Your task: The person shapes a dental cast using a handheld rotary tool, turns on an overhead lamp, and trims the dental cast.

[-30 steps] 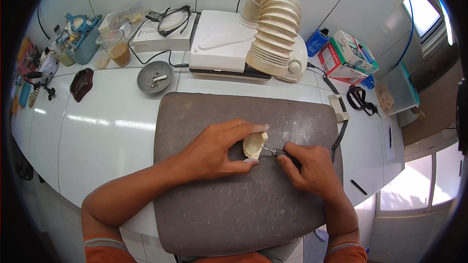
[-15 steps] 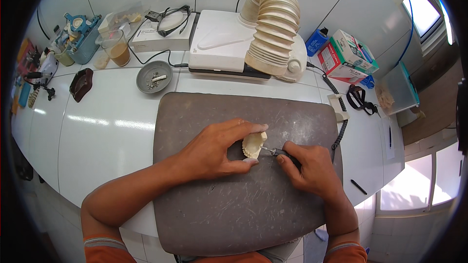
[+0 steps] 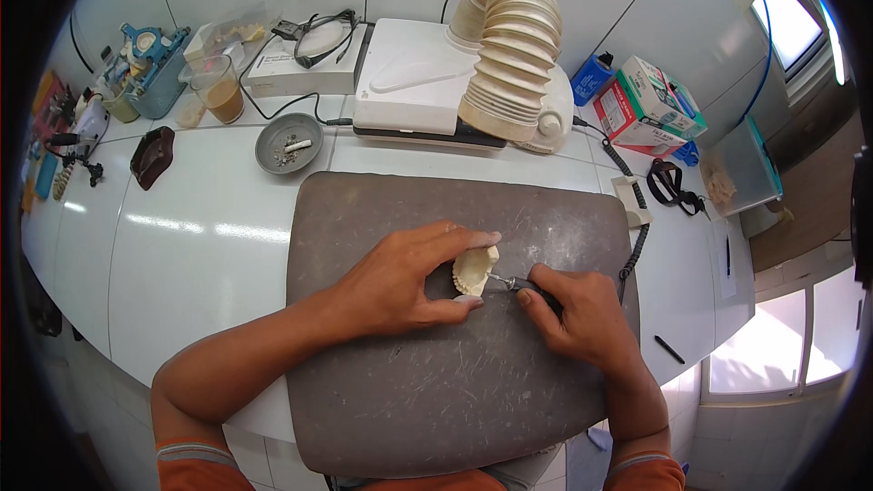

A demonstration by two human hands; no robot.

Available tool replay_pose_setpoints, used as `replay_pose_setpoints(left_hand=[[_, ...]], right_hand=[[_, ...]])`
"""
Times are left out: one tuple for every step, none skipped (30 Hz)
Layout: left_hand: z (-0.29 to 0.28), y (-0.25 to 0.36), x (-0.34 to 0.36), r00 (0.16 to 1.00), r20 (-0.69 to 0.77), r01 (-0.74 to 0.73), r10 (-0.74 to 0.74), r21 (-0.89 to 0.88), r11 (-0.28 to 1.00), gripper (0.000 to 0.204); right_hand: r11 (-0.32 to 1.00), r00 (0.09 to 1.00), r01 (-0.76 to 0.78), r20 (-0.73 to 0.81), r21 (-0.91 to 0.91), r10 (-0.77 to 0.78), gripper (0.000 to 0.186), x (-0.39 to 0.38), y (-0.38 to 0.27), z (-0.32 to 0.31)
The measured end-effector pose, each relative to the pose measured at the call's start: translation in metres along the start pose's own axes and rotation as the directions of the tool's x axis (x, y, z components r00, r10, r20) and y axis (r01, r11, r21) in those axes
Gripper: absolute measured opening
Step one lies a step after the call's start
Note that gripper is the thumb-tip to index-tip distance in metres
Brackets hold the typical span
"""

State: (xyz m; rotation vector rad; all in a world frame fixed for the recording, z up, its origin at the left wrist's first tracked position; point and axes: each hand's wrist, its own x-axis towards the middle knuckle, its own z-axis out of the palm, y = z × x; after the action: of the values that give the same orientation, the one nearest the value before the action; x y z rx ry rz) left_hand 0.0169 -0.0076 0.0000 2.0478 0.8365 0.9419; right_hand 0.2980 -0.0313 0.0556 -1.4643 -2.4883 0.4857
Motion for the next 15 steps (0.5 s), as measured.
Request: replay_pose_setpoints(left_hand=[[0.0,-0.0002,-0.0001,1.0,-0.003,-0.006,0.006,0.0,1.0,0.073],[0.0001,0.0,-0.0001,1.0,-0.003,-0.007,0.007,0.0,1.0,0.073],[0.0002,0.0002,0.0,1.0,-0.004,-0.005,0.005,-0.001,1.0,0.073],[0.0003,0.0003,0.0001,1.0,-0.006,-0.004,0.004,-0.001,1.0,0.073],[0.0004,0.0001,-0.0001,1.0,-0.006,-0.004,0.004,-0.001,1.0,0.073],[0.0006,-0.0004,-0.0001,1.0,-0.007,-0.008,0.008,-0.001,1.0,0.073],[0.0006,-0.0006,-0.0002,1.0,-0.007,-0.012,0.012,-0.001,1.0,0.073],[0.0004,-0.0002,0.0,1.0,-0.007,-0.012,0.012,-0.001,1.0,0.073],[-0.0001,0.0006,0.0001,1.0,-0.002,-0.006,0.006,-0.003,1.0,0.073],[-0.0004,0.001,0.0002,1.0,0.002,0.0,0.0,-0.005,1.0,0.073],[-0.0003,0.0007,0.0003,1.0,0.003,0.0,0.0,-0.006,1.0,0.073],[-0.0003,0.0004,0.0005,1.0,0.004,0.0,0.0,-0.002,1.0,0.073],[-0.0002,0.0001,0.0005,1.0,0.005,0.001,-0.001,0.001,1.0,0.074],[-0.0002,0.0001,0.0004,1.0,0.005,0.001,-0.001,0.001,1.0,0.074],[-0.0002,0.0001,0.0003,1.0,0.005,-0.001,0.001,0.002,1.0,0.074]], right_hand=[[1.0,1.0,0.001,0.0,0.0,-0.001,0.027,0.0002,0.0001,0.0006],[1.0,1.0,0.0,-0.003,-0.006,0.0,0.027,-0.0002,0.0006,0.0014],[1.0,1.0,-0.001,-0.005,-0.012,0.001,0.027,-0.0004,0.0007,0.0019],[1.0,1.0,-0.002,-0.005,-0.012,0.002,0.027,-0.0003,0.0004,0.0018],[1.0,1.0,0.004,-0.012,-0.01,-0.004,0.027,-0.0002,-0.0002,0.0018],[1.0,1.0,0.01,-0.019,-0.007,-0.01,0.028,-0.0002,-0.0006,0.0018],[1.0,1.0,0.01,-0.018,-0.007,-0.01,0.028,-0.0003,-0.0006,0.0019],[1.0,1.0,0.015,-0.023,-0.009,-0.015,0.028,-0.0003,-0.0003,0.0022],[1.0,0.999,0.02,-0.026,-0.011,-0.02,0.028,-0.0003,-0.0002,0.0024],[1.0,0.999,0.02,-0.026,-0.011,-0.02,0.028,-0.0002,-0.0005,0.0022],[1.0,1.0,0.016,-0.024,-0.013,-0.016,0.028,0.0,-0.001,0.0019],[1.0,1.0,0.012,-0.021,-0.014,-0.012,0.028,0.0001,-0.0013,0.0018],[1.0,1.0,0.012,-0.02,-0.014,-0.012,0.028,0.0,-0.0009,0.0021],[1.0,1.0,0.012,-0.022,-0.012,-0.012,0.028,0.0,-0.0005,0.0023],[1.0,1.0,0.012,-0.023,-0.01,-0.013,0.028,-0.0001,-0.0001,0.0023]])
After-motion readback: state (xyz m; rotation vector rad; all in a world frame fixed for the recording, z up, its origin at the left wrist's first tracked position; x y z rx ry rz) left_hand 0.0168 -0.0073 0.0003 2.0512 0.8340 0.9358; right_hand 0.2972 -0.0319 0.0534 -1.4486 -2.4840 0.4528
